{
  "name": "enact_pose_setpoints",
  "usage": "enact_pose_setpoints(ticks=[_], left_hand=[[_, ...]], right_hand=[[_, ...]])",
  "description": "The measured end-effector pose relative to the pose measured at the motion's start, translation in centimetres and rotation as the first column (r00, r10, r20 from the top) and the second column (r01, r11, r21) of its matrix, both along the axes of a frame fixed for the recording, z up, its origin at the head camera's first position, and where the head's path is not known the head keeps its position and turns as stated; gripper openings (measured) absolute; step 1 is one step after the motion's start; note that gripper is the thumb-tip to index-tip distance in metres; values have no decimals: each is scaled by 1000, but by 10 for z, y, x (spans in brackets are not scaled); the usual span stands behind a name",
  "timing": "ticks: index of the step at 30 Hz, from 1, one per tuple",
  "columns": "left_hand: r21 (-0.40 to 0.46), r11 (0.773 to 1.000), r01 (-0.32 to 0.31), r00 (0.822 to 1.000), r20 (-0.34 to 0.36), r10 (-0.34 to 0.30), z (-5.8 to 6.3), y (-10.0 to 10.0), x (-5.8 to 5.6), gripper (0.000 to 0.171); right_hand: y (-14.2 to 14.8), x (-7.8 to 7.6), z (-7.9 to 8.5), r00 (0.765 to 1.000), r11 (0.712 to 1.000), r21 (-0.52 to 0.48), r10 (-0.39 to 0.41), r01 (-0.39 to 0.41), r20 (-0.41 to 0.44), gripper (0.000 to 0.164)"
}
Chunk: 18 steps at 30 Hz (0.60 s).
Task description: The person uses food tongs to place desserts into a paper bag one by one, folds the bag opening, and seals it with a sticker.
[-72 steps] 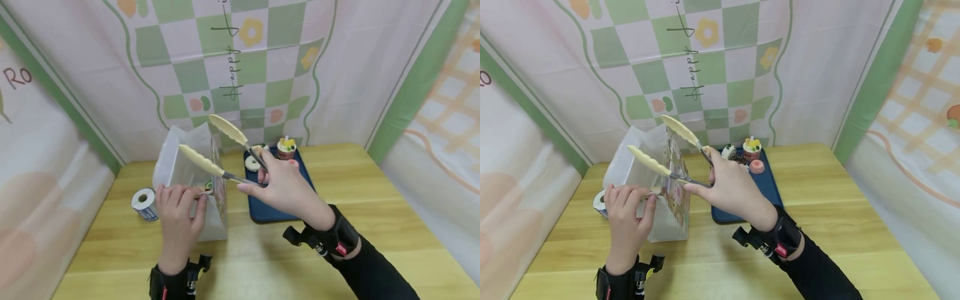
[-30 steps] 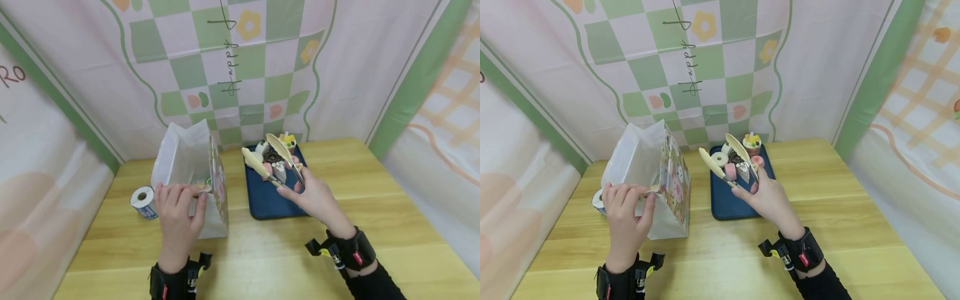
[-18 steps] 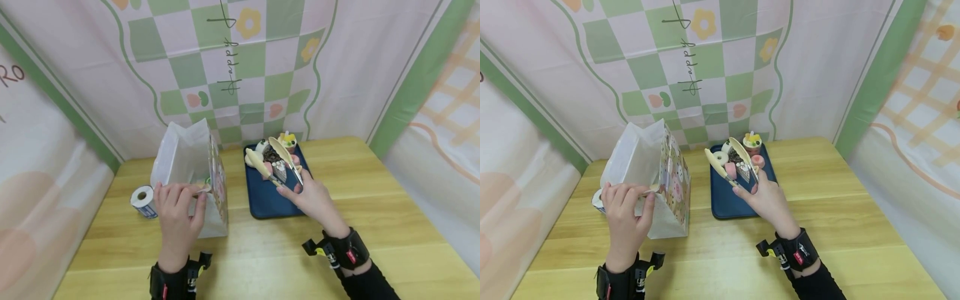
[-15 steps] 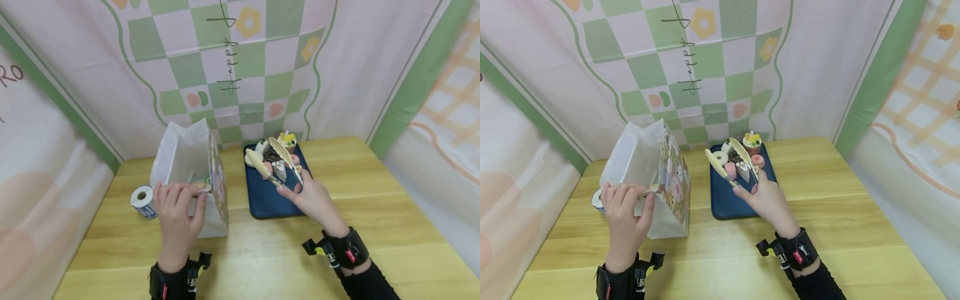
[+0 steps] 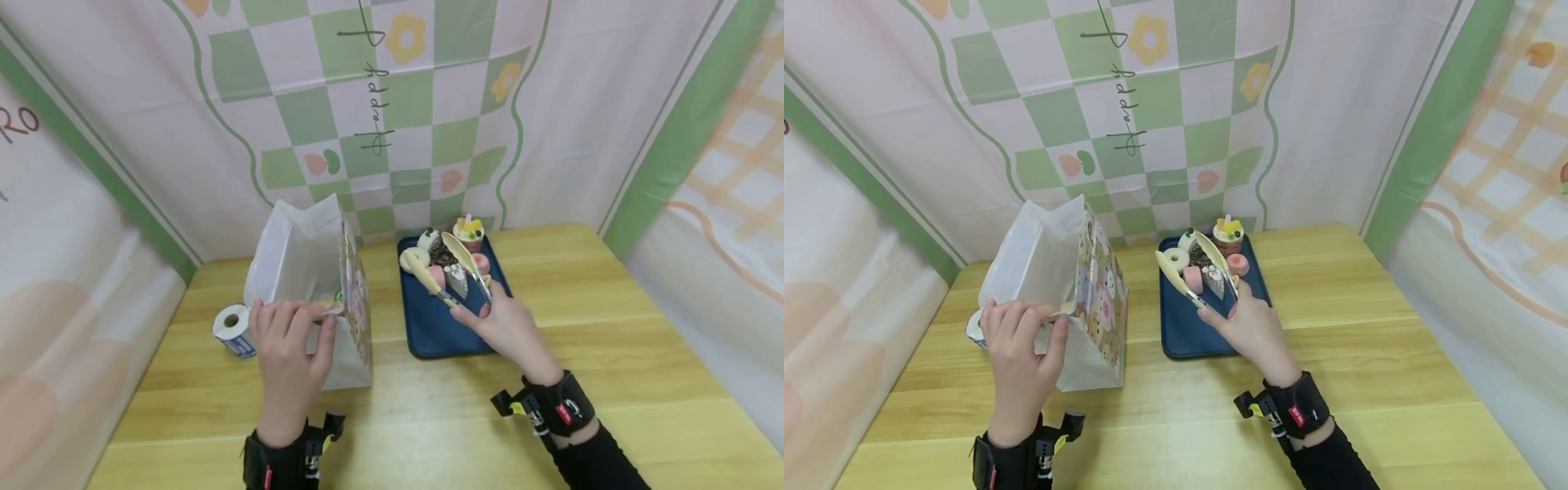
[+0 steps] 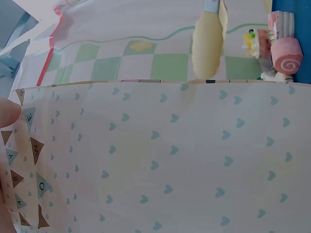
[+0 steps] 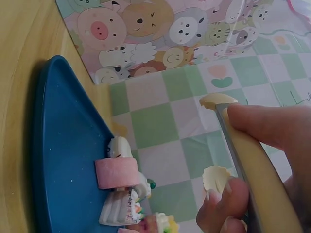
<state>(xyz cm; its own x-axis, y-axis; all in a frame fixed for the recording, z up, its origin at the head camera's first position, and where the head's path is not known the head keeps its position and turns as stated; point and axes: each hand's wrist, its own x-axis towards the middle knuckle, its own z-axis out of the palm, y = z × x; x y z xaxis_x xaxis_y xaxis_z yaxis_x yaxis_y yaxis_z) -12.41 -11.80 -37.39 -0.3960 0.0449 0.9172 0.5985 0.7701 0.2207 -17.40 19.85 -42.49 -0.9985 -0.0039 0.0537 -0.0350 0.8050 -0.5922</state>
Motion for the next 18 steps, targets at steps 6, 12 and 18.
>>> enact_pose_setpoints(ticks=[6, 12, 18], left_hand=[[0, 1000, -2, 1000, 1, 2, -1, -1, 0, 32], [-4, 1000, -4, 1000, 0, 4, -1, -1, 0, 31], [-6, 1000, -6, 1000, -1, 6, -1, -1, -1, 31]], right_hand=[[-1, -2, -5, 1000, 1000, 24, -4, 3, 16, 81], [-1, -6, -10, 999, 999, 37, -6, 4, 44, 80], [-2, -9, -17, 996, 1000, 28, -9, 7, 89, 93]])
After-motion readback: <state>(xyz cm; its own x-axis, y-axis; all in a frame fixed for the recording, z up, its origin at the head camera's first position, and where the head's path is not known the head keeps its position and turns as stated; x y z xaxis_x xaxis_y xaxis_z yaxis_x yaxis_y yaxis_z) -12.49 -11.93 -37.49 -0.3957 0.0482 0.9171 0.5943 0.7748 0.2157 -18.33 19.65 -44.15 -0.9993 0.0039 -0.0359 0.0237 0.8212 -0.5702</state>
